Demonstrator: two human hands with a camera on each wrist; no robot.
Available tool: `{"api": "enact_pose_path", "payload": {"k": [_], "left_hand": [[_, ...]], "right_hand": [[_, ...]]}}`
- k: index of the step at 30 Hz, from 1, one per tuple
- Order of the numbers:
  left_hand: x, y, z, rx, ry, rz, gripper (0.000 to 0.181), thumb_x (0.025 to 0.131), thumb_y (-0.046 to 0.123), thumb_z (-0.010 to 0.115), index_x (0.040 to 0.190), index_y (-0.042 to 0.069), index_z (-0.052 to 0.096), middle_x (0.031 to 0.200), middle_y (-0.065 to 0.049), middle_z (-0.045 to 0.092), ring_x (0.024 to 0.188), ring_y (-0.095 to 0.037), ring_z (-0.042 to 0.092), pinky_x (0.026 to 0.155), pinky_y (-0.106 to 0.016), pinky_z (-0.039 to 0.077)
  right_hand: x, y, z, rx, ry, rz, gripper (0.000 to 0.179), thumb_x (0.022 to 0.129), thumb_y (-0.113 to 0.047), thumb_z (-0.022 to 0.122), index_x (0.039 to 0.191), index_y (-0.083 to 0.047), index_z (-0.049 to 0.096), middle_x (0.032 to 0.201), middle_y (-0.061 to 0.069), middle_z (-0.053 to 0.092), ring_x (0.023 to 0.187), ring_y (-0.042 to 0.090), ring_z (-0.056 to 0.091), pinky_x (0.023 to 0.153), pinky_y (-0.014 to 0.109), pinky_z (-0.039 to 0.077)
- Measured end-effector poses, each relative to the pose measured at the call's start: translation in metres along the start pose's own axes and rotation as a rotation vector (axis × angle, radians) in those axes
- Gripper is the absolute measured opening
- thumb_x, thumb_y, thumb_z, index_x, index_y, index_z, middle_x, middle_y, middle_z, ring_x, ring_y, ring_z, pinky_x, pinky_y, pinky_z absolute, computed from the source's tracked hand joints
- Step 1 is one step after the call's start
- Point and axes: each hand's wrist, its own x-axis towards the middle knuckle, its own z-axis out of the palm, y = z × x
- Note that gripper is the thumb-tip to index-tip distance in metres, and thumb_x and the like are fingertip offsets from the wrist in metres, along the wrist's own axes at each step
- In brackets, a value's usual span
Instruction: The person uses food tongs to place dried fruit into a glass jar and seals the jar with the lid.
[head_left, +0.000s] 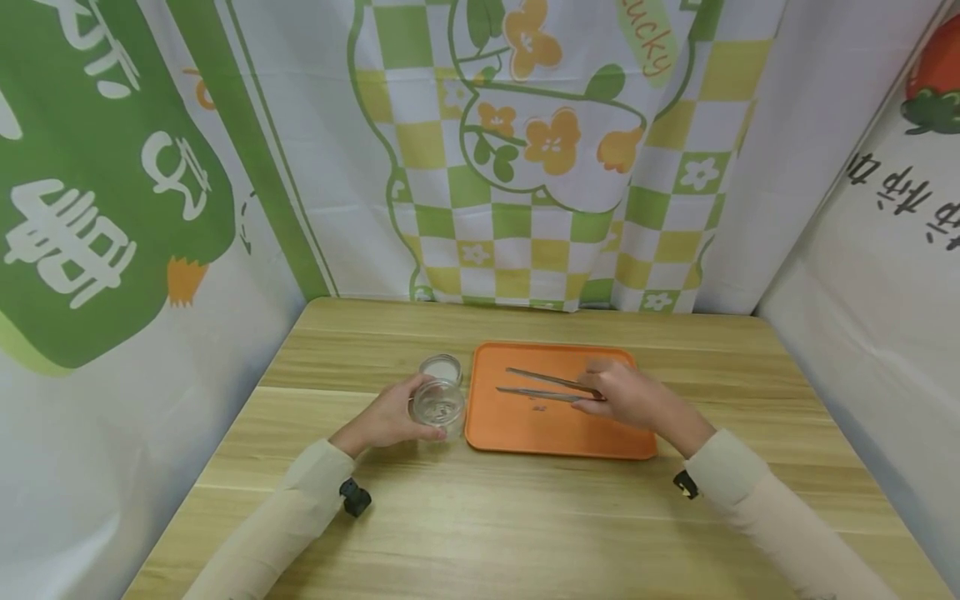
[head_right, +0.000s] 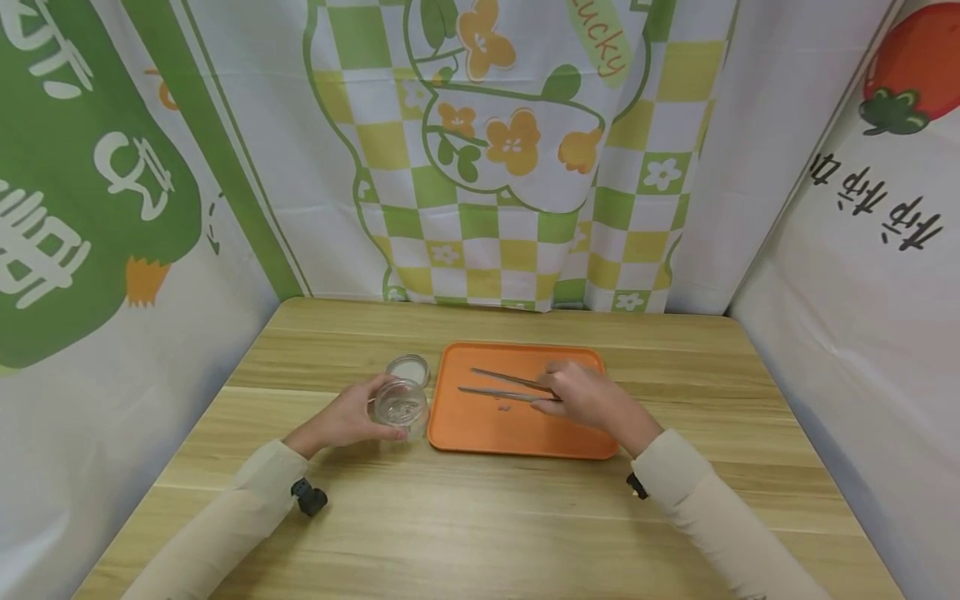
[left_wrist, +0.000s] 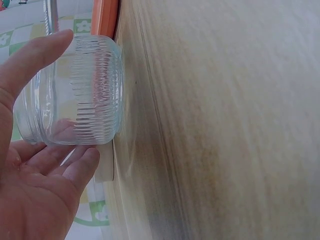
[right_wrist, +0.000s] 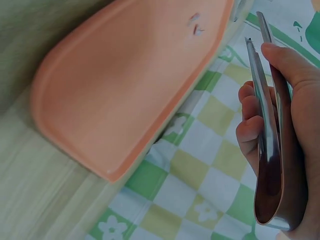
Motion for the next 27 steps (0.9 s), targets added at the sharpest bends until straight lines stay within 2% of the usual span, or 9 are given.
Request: {"api": "enact_pose_path", "payload": {"k": [9, 21, 27], "left_hand": [[0.002, -0.002, 0.001, -0.003, -0.004, -0.009, 0.09, 0.077, 0.037, 0.095, 0.15, 0.006, 0.051, 0.142, -0.016, 0.063, 0.131, -0.034, 0.06, 0.11, -0.054, 0.051], [0.001, -0.001, 0.001, -0.005, -0.002, -0.002, 0.089, 0.077, 0.036, 0.095, 0.148, 0.005, 0.052, 0.141, -0.016, 0.064, 0.13, -0.034, 0.061, 0.109, -0.054, 0.051], [0.001, -0.001, 0.002, -0.014, 0.001, -0.006, 0.088, 0.077, 0.035, 0.096, 0.148, 0.006, 0.052, 0.14, -0.016, 0.064, 0.13, -0.034, 0.061, 0.11, -0.054, 0.051]], "right_hand": [[-0.011, 0.009, 0.006, 0.077, -0.017, 0.038, 0.013, 0.1, -0.021, 0.075, 0.091, -0.012, 0.071, 0.081, -0.003, 0.06, 0.063, 0.001, 0.042, 0.054, 0.018, 0.04], [-0.025, 0.021, 0.02, 0.069, -0.019, 0.088, 0.013, 0.098, -0.02, 0.077, 0.088, -0.013, 0.072, 0.084, 0.0, 0.063, 0.065, 0.002, 0.046, 0.054, 0.018, 0.043], [-0.029, 0.026, 0.029, 0.048, 0.021, 0.044, 0.01, 0.097, -0.017, 0.078, 0.089, -0.011, 0.074, 0.081, -0.002, 0.061, 0.067, 0.003, 0.048, 0.056, 0.019, 0.045]]}}
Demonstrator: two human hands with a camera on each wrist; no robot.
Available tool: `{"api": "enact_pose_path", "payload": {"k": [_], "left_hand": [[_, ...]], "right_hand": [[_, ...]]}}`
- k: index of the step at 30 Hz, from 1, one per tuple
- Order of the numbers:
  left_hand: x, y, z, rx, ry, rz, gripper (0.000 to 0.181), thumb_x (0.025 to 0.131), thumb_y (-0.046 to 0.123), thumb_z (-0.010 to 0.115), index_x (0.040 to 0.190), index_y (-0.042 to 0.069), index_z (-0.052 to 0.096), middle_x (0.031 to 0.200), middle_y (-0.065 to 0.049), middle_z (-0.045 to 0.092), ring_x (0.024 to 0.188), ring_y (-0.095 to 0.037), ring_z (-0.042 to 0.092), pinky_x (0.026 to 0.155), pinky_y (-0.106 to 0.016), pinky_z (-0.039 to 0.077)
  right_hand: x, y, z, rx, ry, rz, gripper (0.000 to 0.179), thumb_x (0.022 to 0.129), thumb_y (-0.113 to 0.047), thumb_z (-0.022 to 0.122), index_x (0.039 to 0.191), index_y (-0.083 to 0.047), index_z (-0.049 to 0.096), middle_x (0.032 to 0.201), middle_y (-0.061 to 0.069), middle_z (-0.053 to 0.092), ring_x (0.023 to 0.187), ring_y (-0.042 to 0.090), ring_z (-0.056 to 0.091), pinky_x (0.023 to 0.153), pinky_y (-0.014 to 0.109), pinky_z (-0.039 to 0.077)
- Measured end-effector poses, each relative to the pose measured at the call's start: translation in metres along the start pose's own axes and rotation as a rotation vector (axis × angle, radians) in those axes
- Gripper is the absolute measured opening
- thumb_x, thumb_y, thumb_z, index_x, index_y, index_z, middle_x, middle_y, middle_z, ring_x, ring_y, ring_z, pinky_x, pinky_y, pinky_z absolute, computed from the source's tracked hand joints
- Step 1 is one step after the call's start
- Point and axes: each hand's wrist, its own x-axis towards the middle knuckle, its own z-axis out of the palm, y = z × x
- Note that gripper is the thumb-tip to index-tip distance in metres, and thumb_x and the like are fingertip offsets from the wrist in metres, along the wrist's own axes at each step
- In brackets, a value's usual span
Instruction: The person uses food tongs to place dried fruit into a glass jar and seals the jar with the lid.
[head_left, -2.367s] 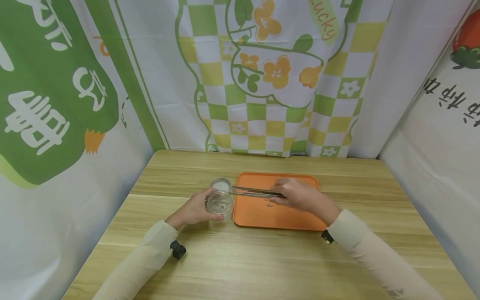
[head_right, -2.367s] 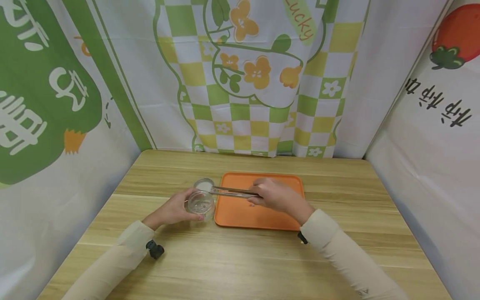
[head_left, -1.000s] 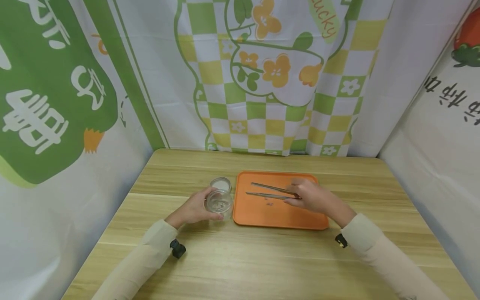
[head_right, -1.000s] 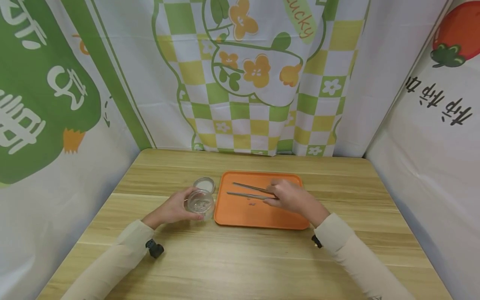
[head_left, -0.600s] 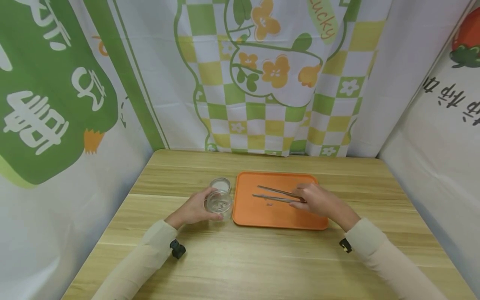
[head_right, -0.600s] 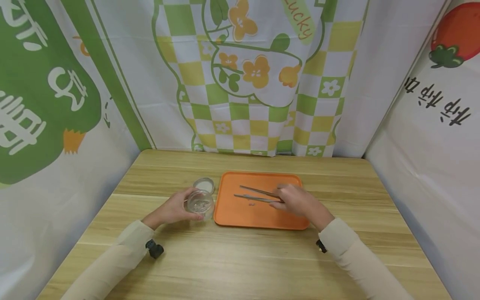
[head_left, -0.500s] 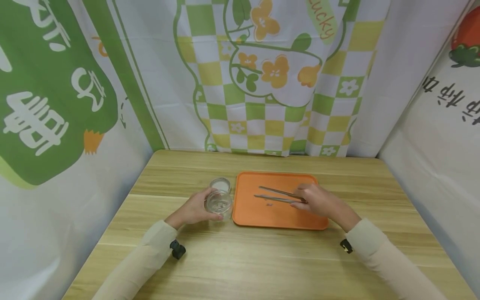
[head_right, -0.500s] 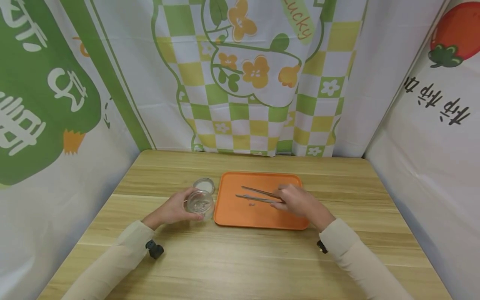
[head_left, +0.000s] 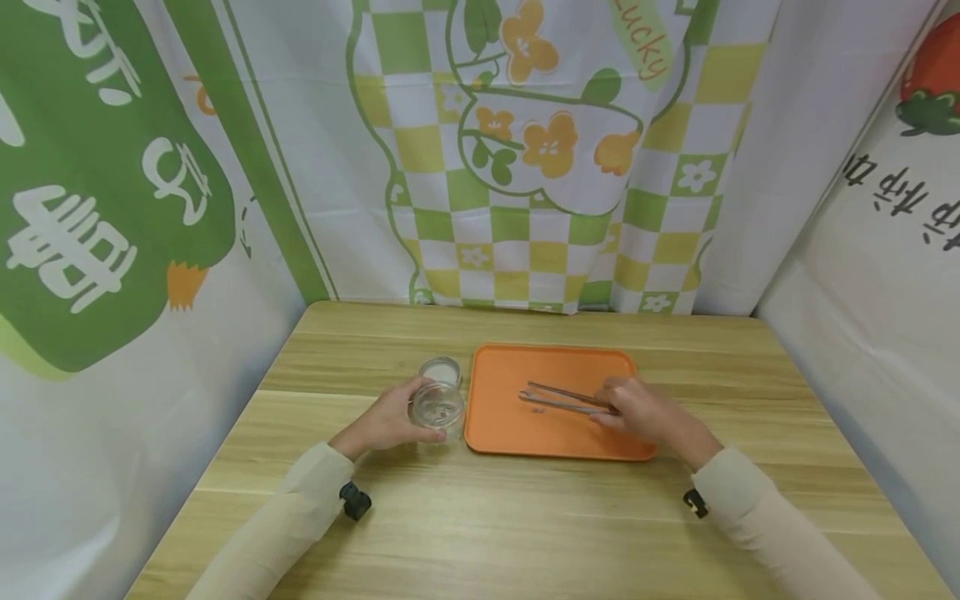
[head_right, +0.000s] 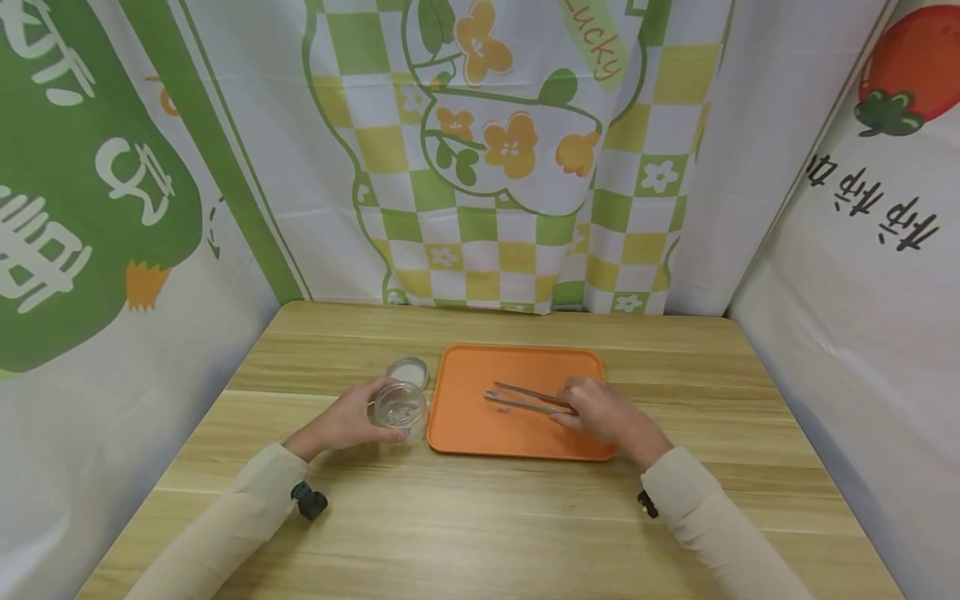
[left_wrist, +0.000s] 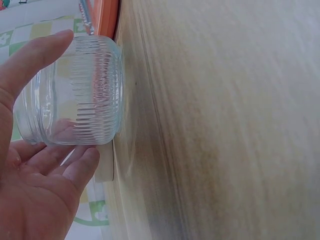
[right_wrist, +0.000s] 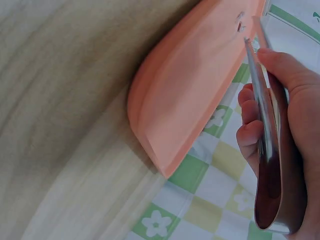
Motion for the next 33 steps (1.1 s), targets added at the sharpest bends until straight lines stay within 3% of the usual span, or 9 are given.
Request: {"api": "enact_pose_path", "payload": {"k": [9, 19, 33], "left_hand": [[-0.001, 0.0, 0.0, -0.018, -0.007, -0.001, 0.09, 0.077, 0.035, 0.096, 0.15, 0.006, 0.051, 0.142, -0.016, 0.063, 0.132, -0.035, 0.06, 0.111, -0.055, 0.05], [-0.001, -0.001, 0.0, -0.013, -0.01, 0.003, 0.09, 0.078, 0.037, 0.095, 0.151, 0.006, 0.05, 0.142, -0.016, 0.063, 0.132, -0.035, 0.061, 0.11, -0.055, 0.051], [-0.001, -0.003, 0.0, -0.011, -0.007, 0.002, 0.089, 0.079, 0.037, 0.095, 0.151, 0.008, 0.051, 0.141, -0.015, 0.064, 0.131, -0.034, 0.061, 0.109, -0.055, 0.052]], "right_hand": [[-0.003, 0.005, 0.008, 0.038, -0.015, 0.006, 0.008, 0.099, -0.011, 0.074, 0.091, -0.01, 0.075, 0.086, 0.0, 0.067, 0.071, 0.005, 0.057, 0.059, 0.024, 0.05], [-0.004, 0.003, 0.008, 0.005, -0.018, 0.002, 0.007, 0.098, -0.011, 0.074, 0.092, -0.008, 0.075, 0.088, 0.002, 0.069, 0.074, 0.009, 0.062, 0.062, 0.026, 0.054], [-0.001, 0.002, -0.002, 0.065, -0.014, 0.022, 0.01, 0.099, -0.007, 0.073, 0.089, -0.007, 0.074, 0.08, -0.002, 0.062, 0.067, 0.002, 0.05, 0.058, 0.021, 0.047]]}}
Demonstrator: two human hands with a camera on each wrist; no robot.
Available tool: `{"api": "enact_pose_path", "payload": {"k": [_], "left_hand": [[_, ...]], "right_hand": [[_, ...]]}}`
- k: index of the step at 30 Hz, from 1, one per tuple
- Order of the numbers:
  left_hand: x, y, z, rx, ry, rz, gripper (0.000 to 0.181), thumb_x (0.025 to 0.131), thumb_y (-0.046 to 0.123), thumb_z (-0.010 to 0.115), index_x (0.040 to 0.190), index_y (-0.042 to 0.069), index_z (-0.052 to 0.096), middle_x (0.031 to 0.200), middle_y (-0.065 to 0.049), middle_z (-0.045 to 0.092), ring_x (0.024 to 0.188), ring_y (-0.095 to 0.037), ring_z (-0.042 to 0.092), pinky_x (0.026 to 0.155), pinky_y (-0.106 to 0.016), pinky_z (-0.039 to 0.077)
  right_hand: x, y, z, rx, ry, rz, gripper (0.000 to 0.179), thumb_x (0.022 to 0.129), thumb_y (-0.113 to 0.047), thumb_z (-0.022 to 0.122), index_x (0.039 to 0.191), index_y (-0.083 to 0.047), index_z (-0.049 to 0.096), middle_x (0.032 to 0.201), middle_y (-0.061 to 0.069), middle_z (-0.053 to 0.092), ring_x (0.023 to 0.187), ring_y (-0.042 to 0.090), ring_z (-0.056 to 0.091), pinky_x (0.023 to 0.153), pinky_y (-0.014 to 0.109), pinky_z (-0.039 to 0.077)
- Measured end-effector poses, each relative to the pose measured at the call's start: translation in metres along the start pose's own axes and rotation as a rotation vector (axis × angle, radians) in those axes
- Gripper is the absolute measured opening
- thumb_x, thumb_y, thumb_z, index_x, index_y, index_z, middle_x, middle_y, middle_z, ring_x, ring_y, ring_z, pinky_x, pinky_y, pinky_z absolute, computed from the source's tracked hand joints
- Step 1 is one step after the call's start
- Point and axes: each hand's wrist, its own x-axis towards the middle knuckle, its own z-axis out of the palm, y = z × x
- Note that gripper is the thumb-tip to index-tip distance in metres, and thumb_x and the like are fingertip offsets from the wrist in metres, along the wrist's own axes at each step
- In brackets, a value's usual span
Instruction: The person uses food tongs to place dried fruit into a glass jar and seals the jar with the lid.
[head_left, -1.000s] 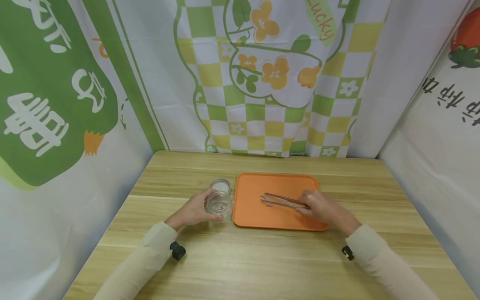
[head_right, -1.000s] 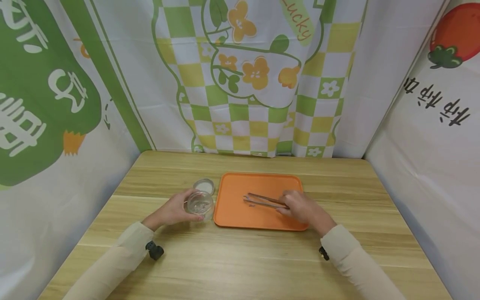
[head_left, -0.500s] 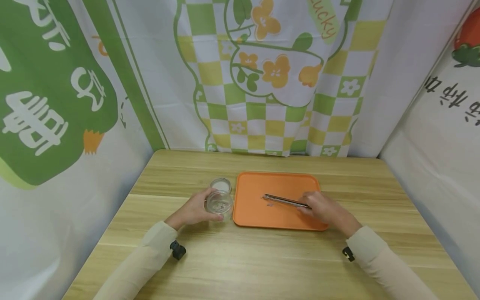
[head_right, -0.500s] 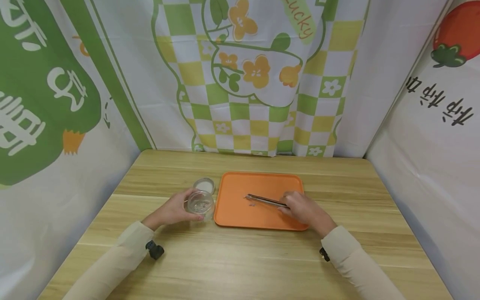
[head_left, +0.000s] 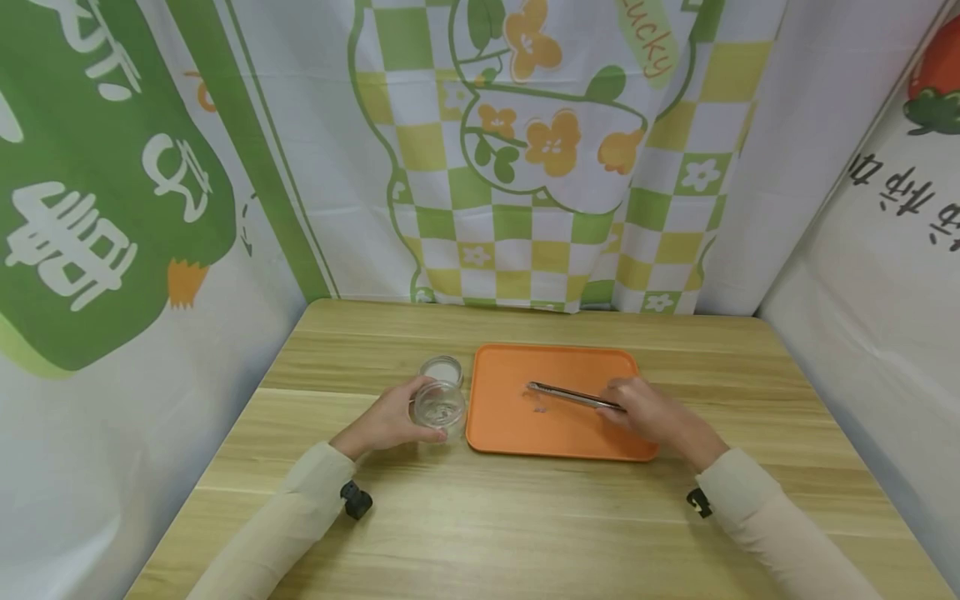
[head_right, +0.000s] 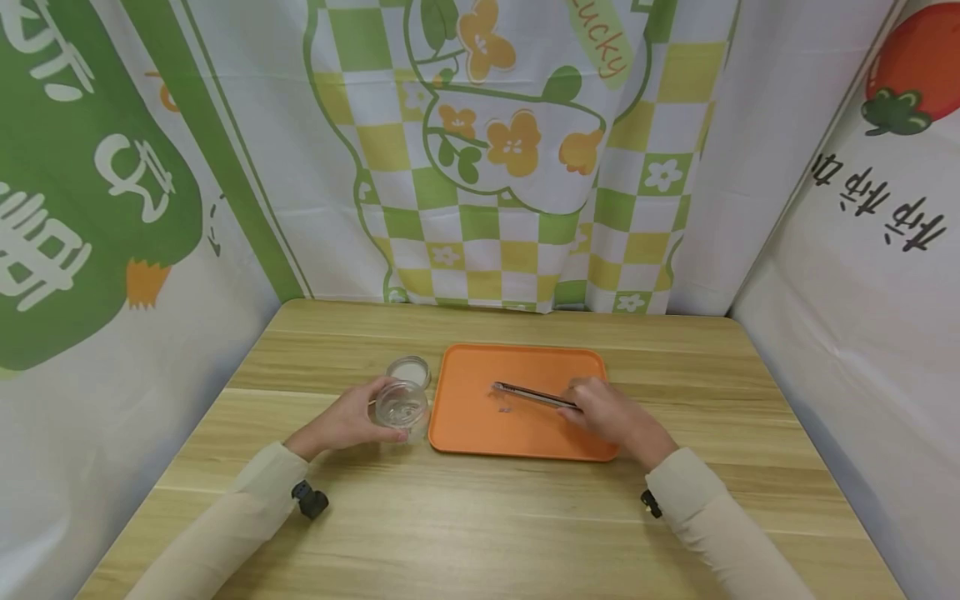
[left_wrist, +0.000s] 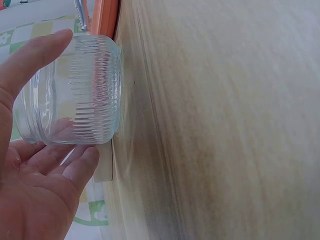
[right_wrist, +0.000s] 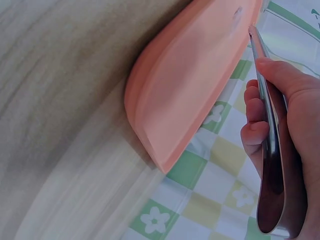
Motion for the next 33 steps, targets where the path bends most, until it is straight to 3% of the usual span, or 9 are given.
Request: {"api": "enact_pose_path", "payload": {"k": [14, 33], "left_hand": [[0.0, 0.001, -0.001, 0.012, -0.001, -0.011, 0.09, 0.079, 0.036, 0.095, 0.151, 0.006, 0.05, 0.143, -0.017, 0.063, 0.133, -0.036, 0.06, 0.111, -0.055, 0.051], [0.0, 0.002, -0.001, 0.024, -0.006, -0.015, 0.091, 0.08, 0.037, 0.094, 0.152, 0.005, 0.049, 0.146, -0.019, 0.061, 0.136, -0.039, 0.058, 0.112, -0.057, 0.049]], "right_hand": [[0.004, -0.006, -0.013, 0.011, 0.016, -0.02, 0.011, 0.099, -0.008, 0.073, 0.089, -0.005, 0.075, 0.079, -0.002, 0.062, 0.064, -0.001, 0.046, 0.055, 0.019, 0.046], [0.018, -0.022, -0.031, -0.028, 0.044, -0.128, 0.01, 0.099, -0.011, 0.074, 0.09, -0.007, 0.075, 0.079, -0.002, 0.062, 0.066, 0.0, 0.047, 0.058, 0.02, 0.047]]}}
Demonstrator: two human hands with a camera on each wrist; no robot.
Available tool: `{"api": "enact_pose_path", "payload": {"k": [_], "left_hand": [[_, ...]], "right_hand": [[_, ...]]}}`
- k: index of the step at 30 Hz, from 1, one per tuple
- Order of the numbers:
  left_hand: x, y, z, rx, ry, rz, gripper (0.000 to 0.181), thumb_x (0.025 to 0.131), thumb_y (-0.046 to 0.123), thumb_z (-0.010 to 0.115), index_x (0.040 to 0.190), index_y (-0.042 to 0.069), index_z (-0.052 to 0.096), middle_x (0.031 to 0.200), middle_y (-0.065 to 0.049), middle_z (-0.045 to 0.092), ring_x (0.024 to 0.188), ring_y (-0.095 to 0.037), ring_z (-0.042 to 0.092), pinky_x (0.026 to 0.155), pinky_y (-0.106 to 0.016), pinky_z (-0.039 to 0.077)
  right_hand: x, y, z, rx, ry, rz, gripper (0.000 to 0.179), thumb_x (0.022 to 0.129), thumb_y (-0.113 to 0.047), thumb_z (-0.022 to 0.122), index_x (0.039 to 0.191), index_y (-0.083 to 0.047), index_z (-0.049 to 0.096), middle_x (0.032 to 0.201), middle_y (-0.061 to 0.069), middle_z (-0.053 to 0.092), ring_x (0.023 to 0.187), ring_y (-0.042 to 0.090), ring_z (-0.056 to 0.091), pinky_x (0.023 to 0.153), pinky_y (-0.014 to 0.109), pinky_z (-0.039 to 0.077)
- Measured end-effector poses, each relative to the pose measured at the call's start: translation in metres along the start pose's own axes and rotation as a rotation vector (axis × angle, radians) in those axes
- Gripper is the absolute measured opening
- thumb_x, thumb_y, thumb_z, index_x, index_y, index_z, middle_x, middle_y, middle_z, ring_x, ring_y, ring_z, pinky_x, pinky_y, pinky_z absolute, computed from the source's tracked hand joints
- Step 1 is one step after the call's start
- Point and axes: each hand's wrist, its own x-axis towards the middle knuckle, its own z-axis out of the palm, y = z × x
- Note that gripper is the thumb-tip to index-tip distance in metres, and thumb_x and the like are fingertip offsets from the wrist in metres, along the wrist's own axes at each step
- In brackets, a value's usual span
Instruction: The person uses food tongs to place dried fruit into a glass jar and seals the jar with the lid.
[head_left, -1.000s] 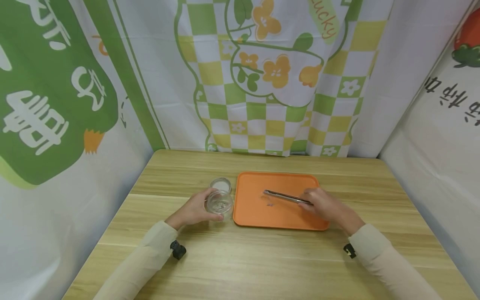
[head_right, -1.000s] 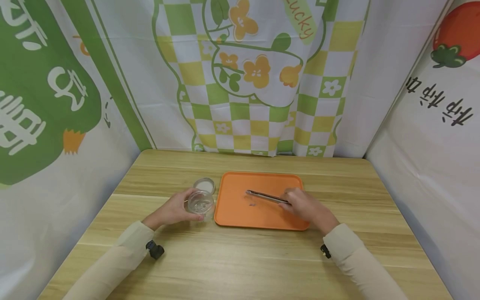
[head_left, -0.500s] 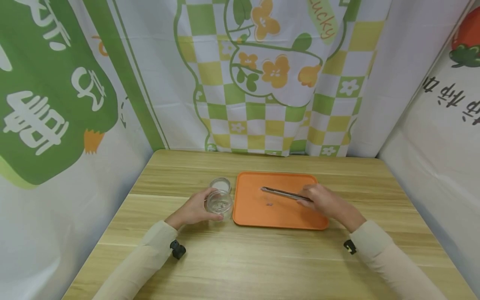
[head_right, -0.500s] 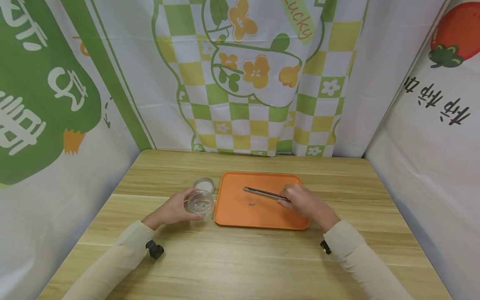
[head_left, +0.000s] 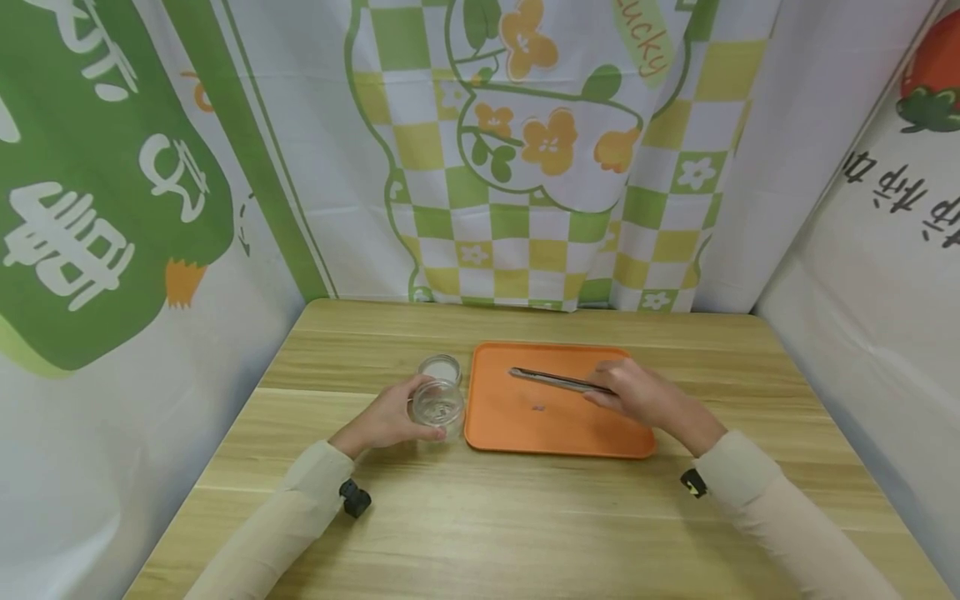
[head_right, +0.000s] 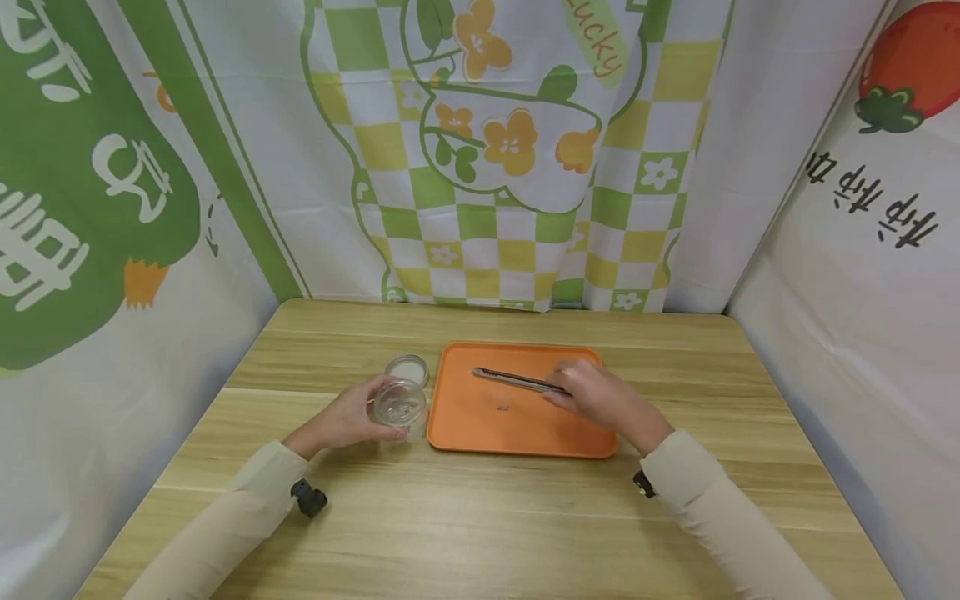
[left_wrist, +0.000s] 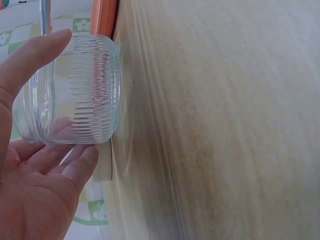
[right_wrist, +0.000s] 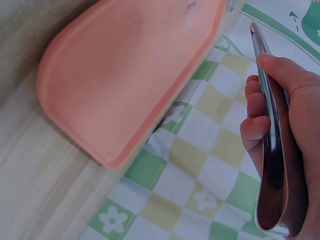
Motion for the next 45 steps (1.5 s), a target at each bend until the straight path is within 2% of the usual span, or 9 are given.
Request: {"api": "enact_pose_path", "payload": {"k": [6, 18, 27, 36, 41, 45], "left_hand": [[0.001, -0.001, 0.0, 0.0, 0.003, 0.003, 0.089, 0.08, 0.036, 0.093, 0.152, 0.005, 0.05, 0.145, -0.018, 0.061, 0.135, -0.038, 0.059, 0.113, -0.057, 0.049], [0.0, -0.001, 0.001, -0.006, 0.003, -0.002, 0.091, 0.079, 0.038, 0.094, 0.151, 0.007, 0.05, 0.144, -0.016, 0.062, 0.134, -0.035, 0.059, 0.112, -0.056, 0.049], [0.0, -0.002, 0.002, 0.0, 0.006, -0.003, 0.091, 0.078, 0.039, 0.094, 0.151, 0.006, 0.05, 0.144, -0.016, 0.062, 0.134, -0.035, 0.059, 0.112, -0.056, 0.049], [0.0, -0.001, 0.0, 0.006, 0.006, -0.012, 0.094, 0.078, 0.04, 0.094, 0.153, 0.007, 0.048, 0.142, -0.016, 0.063, 0.132, -0.034, 0.06, 0.111, -0.056, 0.05], [0.0, -0.001, 0.0, -0.001, 0.006, -0.015, 0.094, 0.078, 0.04, 0.095, 0.152, 0.008, 0.049, 0.142, -0.015, 0.063, 0.131, -0.033, 0.06, 0.11, -0.055, 0.051], [0.0, -0.001, 0.0, 0.0, 0.005, -0.017, 0.094, 0.077, 0.041, 0.095, 0.152, 0.008, 0.049, 0.141, -0.015, 0.063, 0.129, -0.032, 0.061, 0.109, -0.054, 0.052]], "right_hand": [[0.007, -0.006, -0.004, -0.001, -0.027, 0.019, 0.012, 0.101, -0.014, 0.072, 0.091, -0.008, 0.074, 0.08, -0.003, 0.062, 0.065, -0.001, 0.046, 0.057, 0.019, 0.045], [0.02, -0.018, -0.001, -0.02, -0.025, -0.007, 0.01, 0.102, -0.017, 0.072, 0.097, -0.009, 0.077, 0.088, -0.001, 0.069, 0.07, 0.001, 0.056, 0.061, 0.02, 0.052], [0.033, -0.027, 0.003, 0.007, -0.017, -0.076, 0.011, 0.102, -0.015, 0.071, 0.096, -0.008, 0.076, 0.084, 0.0, 0.067, 0.067, 0.0, 0.052, 0.059, 0.02, 0.048], [0.047, -0.034, 0.011, 0.043, -0.03, -0.125, 0.014, 0.104, -0.018, 0.069, 0.099, -0.008, 0.078, 0.087, 0.0, 0.069, 0.069, 0.0, 0.057, 0.061, 0.019, 0.05], [0.053, -0.038, 0.015, 0.047, -0.065, -0.129, 0.017, 0.105, -0.02, 0.067, 0.094, -0.01, 0.075, 0.082, -0.003, 0.062, 0.066, -0.002, 0.049, 0.06, 0.018, 0.046], [0.057, -0.042, 0.017, 0.046, -0.091, -0.123, 0.014, 0.105, -0.017, 0.067, 0.097, -0.009, 0.075, 0.08, -0.003, 0.059, 0.064, 0.0, 0.044, 0.059, 0.018, 0.043]]}}
